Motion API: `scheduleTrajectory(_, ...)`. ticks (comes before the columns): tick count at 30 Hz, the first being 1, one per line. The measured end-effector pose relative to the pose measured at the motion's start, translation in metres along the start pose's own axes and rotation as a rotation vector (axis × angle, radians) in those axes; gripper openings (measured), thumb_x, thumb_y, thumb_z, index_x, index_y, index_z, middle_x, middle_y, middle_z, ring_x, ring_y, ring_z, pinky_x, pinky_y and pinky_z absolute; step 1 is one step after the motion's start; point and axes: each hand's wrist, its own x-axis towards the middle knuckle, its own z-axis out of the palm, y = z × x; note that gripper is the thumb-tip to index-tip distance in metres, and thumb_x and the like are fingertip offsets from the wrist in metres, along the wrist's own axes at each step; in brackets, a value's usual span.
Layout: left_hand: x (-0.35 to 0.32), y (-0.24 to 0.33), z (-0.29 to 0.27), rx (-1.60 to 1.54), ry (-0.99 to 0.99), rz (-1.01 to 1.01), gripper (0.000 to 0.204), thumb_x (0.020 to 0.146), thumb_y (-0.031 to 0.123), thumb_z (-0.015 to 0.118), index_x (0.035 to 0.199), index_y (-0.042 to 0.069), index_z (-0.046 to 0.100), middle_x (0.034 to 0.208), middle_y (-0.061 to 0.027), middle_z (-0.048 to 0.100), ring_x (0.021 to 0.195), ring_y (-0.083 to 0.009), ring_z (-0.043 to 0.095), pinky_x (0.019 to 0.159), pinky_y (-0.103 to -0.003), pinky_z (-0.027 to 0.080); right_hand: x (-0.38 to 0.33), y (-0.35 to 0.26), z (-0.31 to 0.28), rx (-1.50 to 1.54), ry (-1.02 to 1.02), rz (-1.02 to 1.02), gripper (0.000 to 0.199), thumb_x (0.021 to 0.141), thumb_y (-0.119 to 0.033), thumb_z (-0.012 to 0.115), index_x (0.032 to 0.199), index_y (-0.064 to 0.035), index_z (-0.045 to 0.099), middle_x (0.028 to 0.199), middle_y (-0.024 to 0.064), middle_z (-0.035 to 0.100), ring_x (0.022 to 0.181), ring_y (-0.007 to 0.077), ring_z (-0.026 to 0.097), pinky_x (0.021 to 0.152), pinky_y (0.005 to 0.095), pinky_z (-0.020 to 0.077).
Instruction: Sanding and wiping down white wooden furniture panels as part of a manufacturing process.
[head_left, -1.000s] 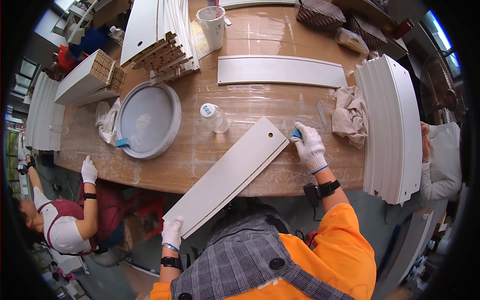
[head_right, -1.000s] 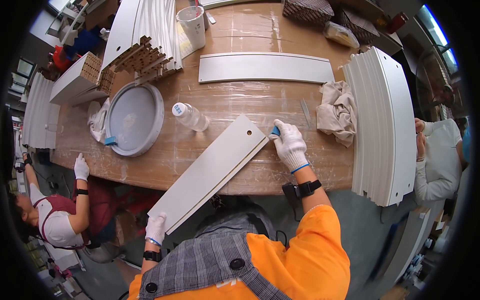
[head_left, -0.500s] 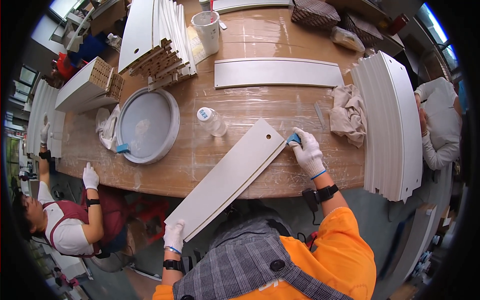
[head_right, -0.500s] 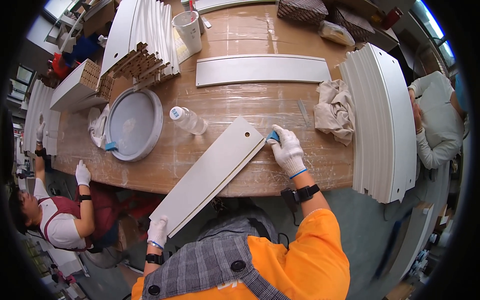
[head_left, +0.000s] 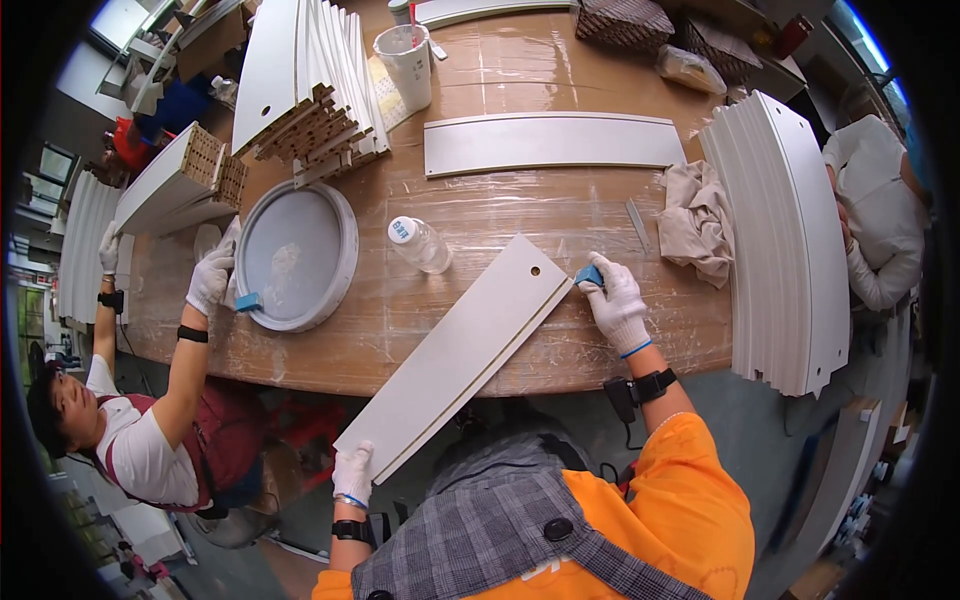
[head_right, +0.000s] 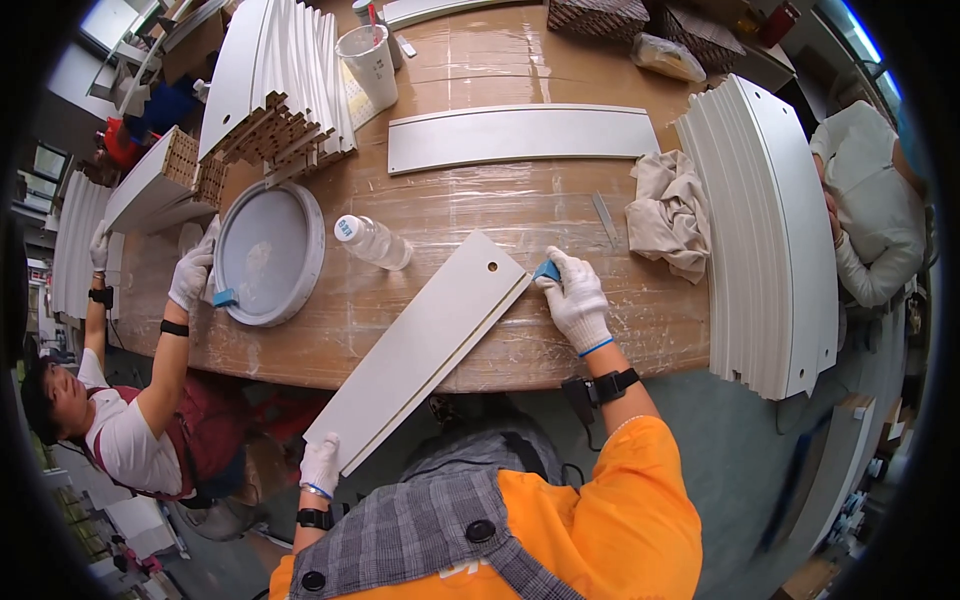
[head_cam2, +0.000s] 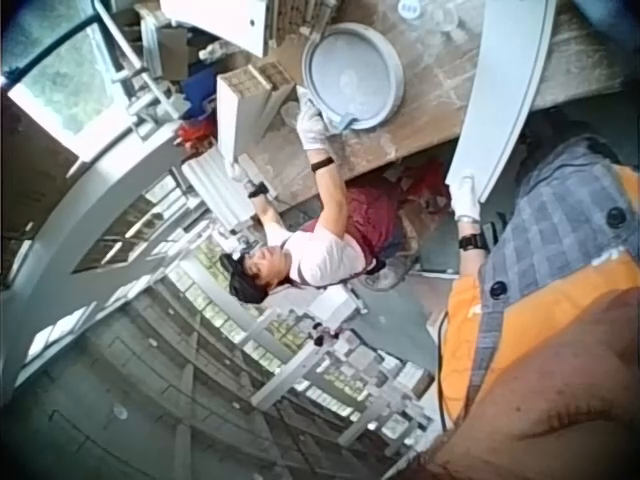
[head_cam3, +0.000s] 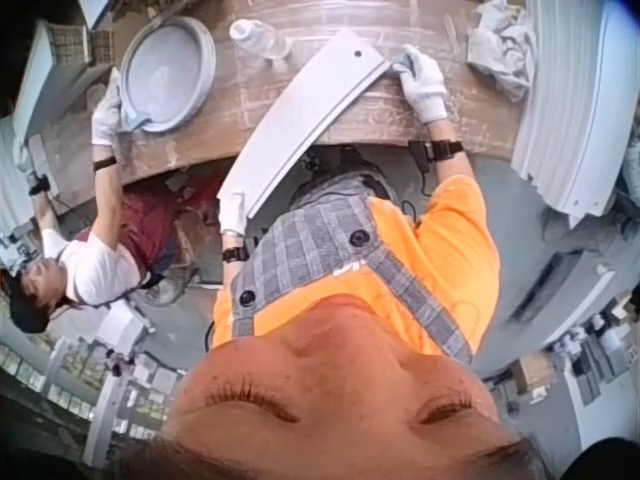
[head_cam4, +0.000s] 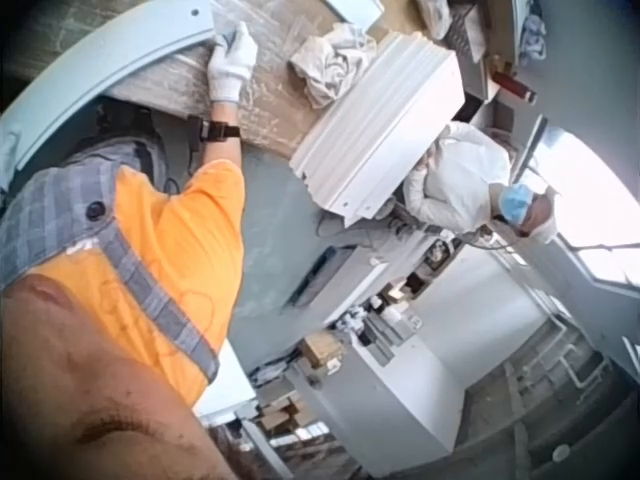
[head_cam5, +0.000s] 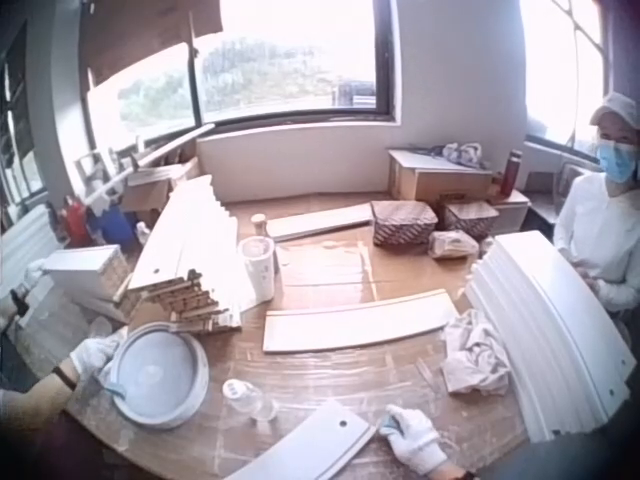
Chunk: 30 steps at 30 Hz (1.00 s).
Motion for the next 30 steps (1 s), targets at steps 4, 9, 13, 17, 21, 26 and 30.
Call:
scheduleTrajectory(4, 0.004, -0.008, 0.001, -0.107, -0.003, 0.018, 0.046, 0.09, 0.022, 0.072, 0.126, -0.002, 0.061, 0.117, -0.012, 0.068, 0.098, -0.0204, 0.065, 0.088, -0.034, 0.053, -0.001, -0.004, -0.002, -0.054, 0.075, -0.077, 0.052, 0.083, -0.016, 0.074, 0.131, -0.0057, 0.058, 0.109, 0.0157, 0.065, 0.102, 0.0352, 0.06, 0.091, 0.0449, 0.0491)
scheduleTrajectory(9, 0.016, -0.025, 0.001, -0.174, -0.061, 0.072, 0.048, 0.089, 0.024, 0.073, 0.127, -0.002, 0.06, 0.118, -0.0125, 0.068, 0.1, -0.0203, 0.065, 0.089, -0.035, 0.053, -0.001, -0.004, 0.0, -0.063, 0.048, -0.083, 0.053, 0.081, -0.016, 0.075, 0.131, -0.0065, 0.058, 0.11, 0.0153, 0.065, 0.101, 0.0348, 0.06, 0.091, 0.0442, 0.0498)
scheduleTrajectory(13, 0.019, -0.034, 0.001, -0.187, -0.016, 0.038, 0.044, 0.091, 0.023, 0.07, 0.126, -0.003, 0.061, 0.116, -0.0117, 0.068, 0.099, -0.02, 0.065, 0.089, -0.034, 0.052, 0.001, -0.006, 0.001, -0.042, 0.117, -0.143, 0.053, 0.081, -0.015, 0.075, 0.13, -0.0072, 0.058, 0.113, 0.0136, 0.066, 0.101, 0.0334, 0.061, 0.09, 0.0437, 0.0504)
scheduleTrajectory(17, 0.02, -0.036, 0.003, -0.195, -0.015, 0.081, 0.036, 0.095, 0.018, 0.064, 0.122, -0.005, 0.062, 0.111, -0.0098, 0.067, 0.094, -0.019, 0.064, 0.085, -0.033, 0.051, 0.005, -0.012, -0.004, -0.107, 0.064, -0.275, 0.054, 0.078, -0.012, 0.075, 0.13, -0.0088, 0.059, 0.116, 0.0102, 0.066, 0.101, 0.0312, 0.062, 0.089, 0.0426, 0.0509)
scheduleTrajectory(21, 0.019, -0.036, 0.004, -0.215, -0.017, 0.097, 0.036, 0.094, 0.017, 0.064, 0.122, -0.006, 0.061, 0.11, -0.0098, 0.067, 0.094, -0.0188, 0.064, 0.085, -0.032, 0.051, 0.009, -0.017, -0.009, -0.137, 0.093, -0.292, 0.055, 0.077, -0.009, 0.076, 0.129, -0.0085, 0.059, 0.116, 0.0108, 0.067, 0.101, 0.0317, 0.063, 0.09, 0.0422, 0.0508)
scheduleTrajectory(26, 0.016, -0.031, 0.002, -0.221, -0.043, 0.062, 0.041, 0.091, 0.018, 0.07, 0.125, -0.003, 0.061, 0.114, -0.0109, 0.068, 0.099, -0.0196, 0.065, 0.088, -0.034, 0.052, 0.01, -0.017, -0.009, -0.142, 0.049, -0.336, 0.058, 0.076, -0.012, 0.075, 0.131, -0.01, 0.058, 0.118, 0.008, 0.066, 0.1, 0.0301, 0.062, 0.087, 0.0417, 0.051)
scheduleTrajectory(30, 0.012, -0.026, 0.003, -0.286, -0.06, 0.086, 0.041, 0.089, 0.017, 0.072, 0.124, -0.002, 0.061, 0.115, -0.0109, 0.068, 0.1, -0.0197, 0.064, 0.089, -0.034, 0.053, 0.012, -0.016, -0.007, -0.148, 0.065, -0.31, 0.057, 0.076, -0.013, 0.075, 0.13, -0.0096, 0.059, 0.117, 0.0082, 0.067, 0.1, 0.0298, 0.062, 0.087, 0.0418, 0.051)
